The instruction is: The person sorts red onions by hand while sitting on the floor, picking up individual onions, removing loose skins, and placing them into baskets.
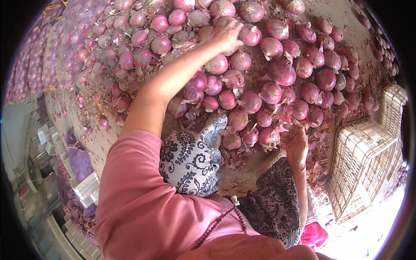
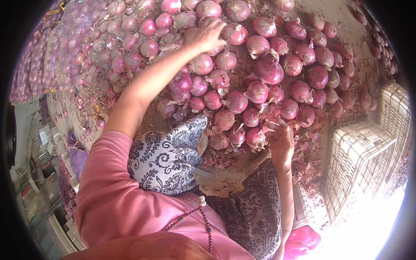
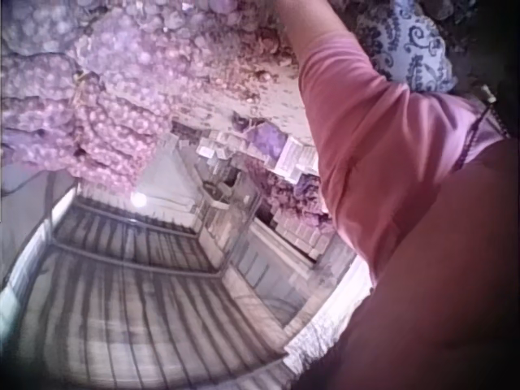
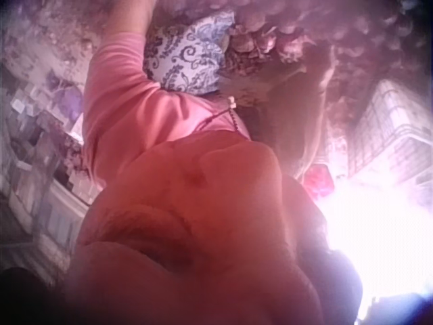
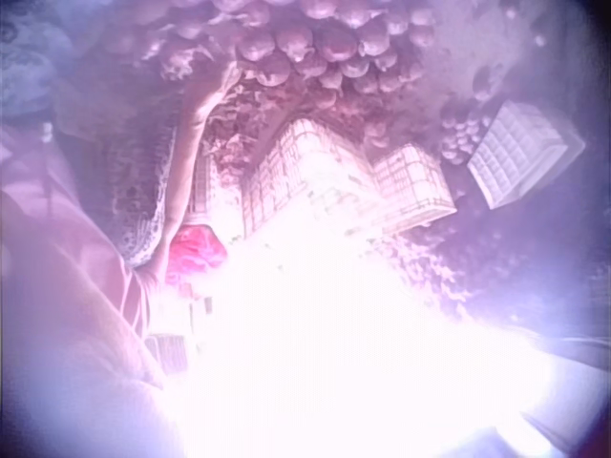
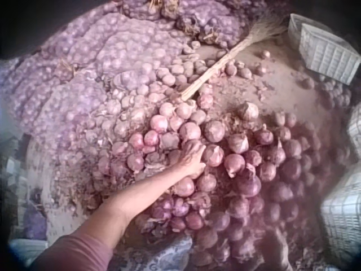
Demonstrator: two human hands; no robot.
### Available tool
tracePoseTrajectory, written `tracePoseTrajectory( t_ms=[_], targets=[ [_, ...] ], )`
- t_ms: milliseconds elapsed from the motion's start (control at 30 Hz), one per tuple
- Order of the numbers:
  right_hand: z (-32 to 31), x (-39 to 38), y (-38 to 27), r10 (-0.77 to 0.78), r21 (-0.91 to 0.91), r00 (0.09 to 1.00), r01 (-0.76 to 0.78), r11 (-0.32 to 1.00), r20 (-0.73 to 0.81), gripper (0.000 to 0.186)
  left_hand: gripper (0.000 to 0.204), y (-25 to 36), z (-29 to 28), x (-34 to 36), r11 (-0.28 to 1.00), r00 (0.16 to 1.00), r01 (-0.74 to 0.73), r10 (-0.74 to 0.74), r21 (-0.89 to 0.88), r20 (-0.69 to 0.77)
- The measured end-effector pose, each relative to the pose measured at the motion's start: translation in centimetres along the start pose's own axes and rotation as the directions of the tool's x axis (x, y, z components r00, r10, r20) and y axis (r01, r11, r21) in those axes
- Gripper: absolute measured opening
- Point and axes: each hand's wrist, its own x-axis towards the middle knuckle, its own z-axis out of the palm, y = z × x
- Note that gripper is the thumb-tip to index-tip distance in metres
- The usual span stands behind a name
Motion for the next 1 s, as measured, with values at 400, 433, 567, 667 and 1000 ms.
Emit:
tracePoseTrajectory(
  t_ms=[400, 433, 567, 667, 1000],
  targets=[
    [0.1, -0.5, -0.2, 0.009, 0.028, 0.999, -0.008, 1.000, -0.035, 0.035, 0.082, -2.7, 0.4, 5.6, 0.946, 0.878, 0.251, -0.312, 0.207, 0.363],
    [-0.8, -0.8, 0.0, -0.013, 0.009, 0.996, 0.014, 1.000, -0.089, 0.035, 0.083, -0.5, 2.1, 7.1, 0.966, 0.888, 0.222, -0.257, 0.133, 0.382],
    [0.6, -0.7, 0.2, -0.017, -0.074, 0.999, 0.015, 0.997, -0.028, 0.036, 0.086, -5.3, 3.4, 2.9, 0.960, 0.953, 0.256, -0.231, -0.114, 0.195],
    [1.1, -1.7, -0.5, -0.059, -0.218, 0.996, 0.042, 0.975, -0.073, 0.034, 0.082, -3.8, 1.2, -0.1, 0.913, 0.985, 0.156, -0.171, -0.376, -0.008],
    [5.0, -1.5, -2.6, -0.385, -0.823, 0.911, 0.332, 0.462, 0.151, 0.041, 0.053, 12.5, -3.4, -11.0, -0.269, 0.805, 0.515, 0.477, -0.814, 0.352]
  ],
)
